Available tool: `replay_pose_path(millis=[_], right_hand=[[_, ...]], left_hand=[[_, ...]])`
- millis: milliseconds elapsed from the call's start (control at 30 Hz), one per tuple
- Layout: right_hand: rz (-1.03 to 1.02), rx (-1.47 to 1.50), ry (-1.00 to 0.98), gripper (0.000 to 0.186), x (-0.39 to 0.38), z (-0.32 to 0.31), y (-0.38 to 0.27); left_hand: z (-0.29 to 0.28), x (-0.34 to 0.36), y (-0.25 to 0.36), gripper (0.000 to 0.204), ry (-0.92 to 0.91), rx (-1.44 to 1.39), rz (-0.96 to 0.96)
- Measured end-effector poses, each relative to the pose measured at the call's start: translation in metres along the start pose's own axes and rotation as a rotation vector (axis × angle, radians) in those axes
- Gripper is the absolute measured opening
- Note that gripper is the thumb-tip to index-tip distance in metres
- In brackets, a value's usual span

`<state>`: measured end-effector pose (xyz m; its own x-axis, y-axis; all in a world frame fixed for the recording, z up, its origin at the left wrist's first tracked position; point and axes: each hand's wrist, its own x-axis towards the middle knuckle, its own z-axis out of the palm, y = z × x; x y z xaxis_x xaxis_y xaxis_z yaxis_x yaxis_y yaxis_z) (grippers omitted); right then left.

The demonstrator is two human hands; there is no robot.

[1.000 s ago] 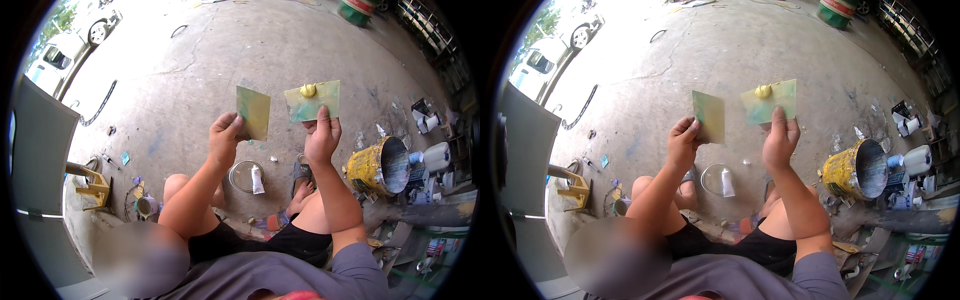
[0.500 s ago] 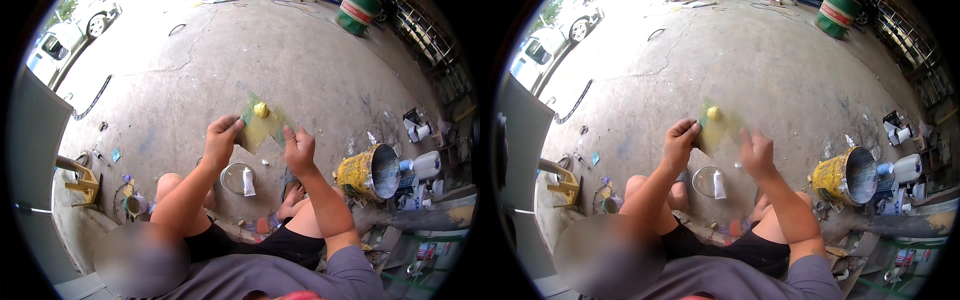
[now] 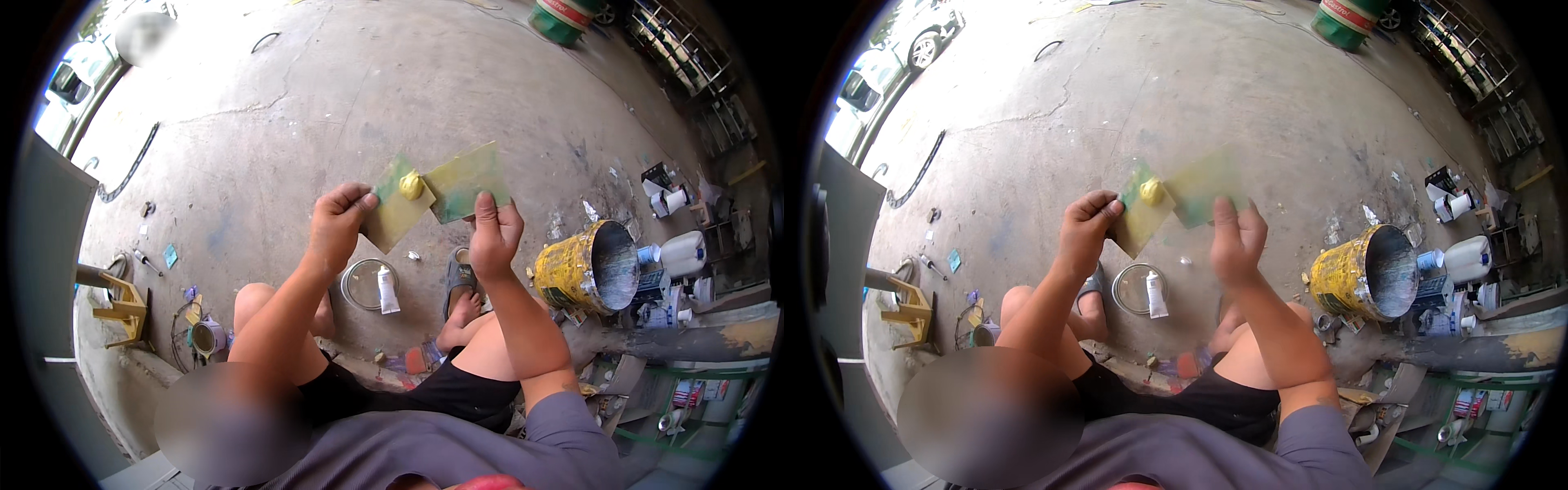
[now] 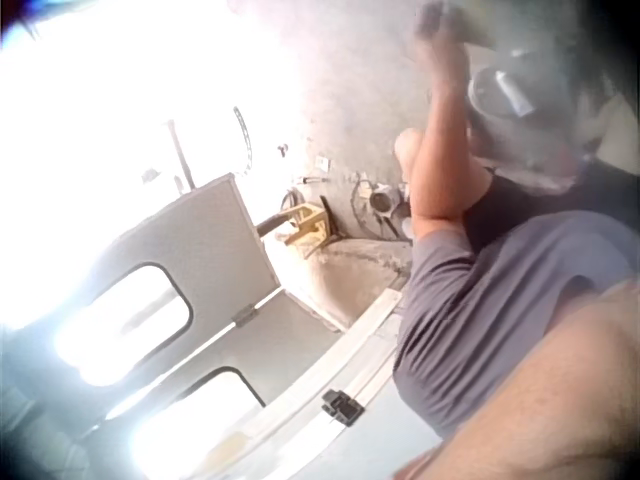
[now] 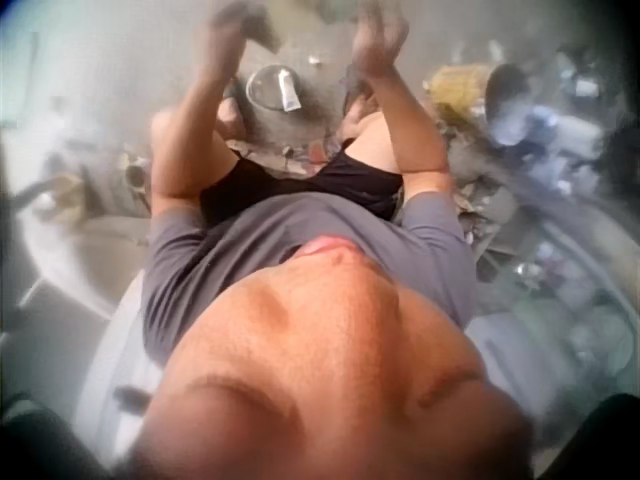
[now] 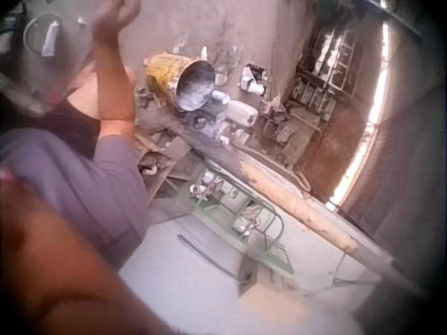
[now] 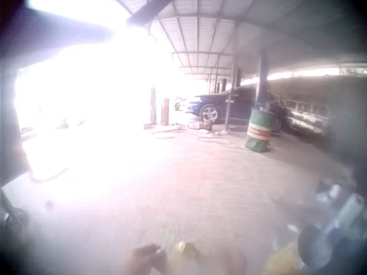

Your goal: The person mixes yellow body filler on a card, then applies it to the rear bumper of a white car using a spreader. They smooth the filler over the damaged area and briefly handle a torque wrench.

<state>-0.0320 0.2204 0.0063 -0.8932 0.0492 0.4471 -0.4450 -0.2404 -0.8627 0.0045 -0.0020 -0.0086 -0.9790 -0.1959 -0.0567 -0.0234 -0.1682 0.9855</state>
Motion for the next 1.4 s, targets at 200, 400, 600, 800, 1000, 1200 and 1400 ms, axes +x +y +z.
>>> replay_pose_path(millis=[200,400,600,800,1000,1200,1400], right_hand=[[0.199,-0.481,-0.392,0.033,-0.007,-0.002,-0.002],[0.124,-0.109,-0.083,0.030,0.010,-0.024,0.008],[-0.024,-0.084,-0.077,0.025,-0.013,-0.007,0.006],[-0.042,-0.527,-0.262,0.032,-0.011,-0.005,0.006],[-0.068,0.108,0.082,0.026,0.000,-0.009,0.000],[-0.062,-0.293,-0.216,0.030,-0.020,-0.021,0.006],[-0.136,0.025,-0.070,0.030,-0.013,-0.009,0.006]], left_hand=[[0.003,0.001,0.009,0.021,-0.026,-0.267,-0.115],[0.002,0.000,0.015,0.021,-0.034,-0.173,-0.055],[0.021,-0.009,-0.007,0.019,0.045,0.026,-0.040],[0.008,-0.005,0.007,0.019,0.037,-0.241,-0.034],[0.013,-0.008,0.002,0.019,-0.018,-0.171,-0.085],[0.018,-0.011,0.006,0.020,0.009,-0.234,-0.083],[0.010,-0.006,0.001,0.018,-0.022,0.131,0.008]])
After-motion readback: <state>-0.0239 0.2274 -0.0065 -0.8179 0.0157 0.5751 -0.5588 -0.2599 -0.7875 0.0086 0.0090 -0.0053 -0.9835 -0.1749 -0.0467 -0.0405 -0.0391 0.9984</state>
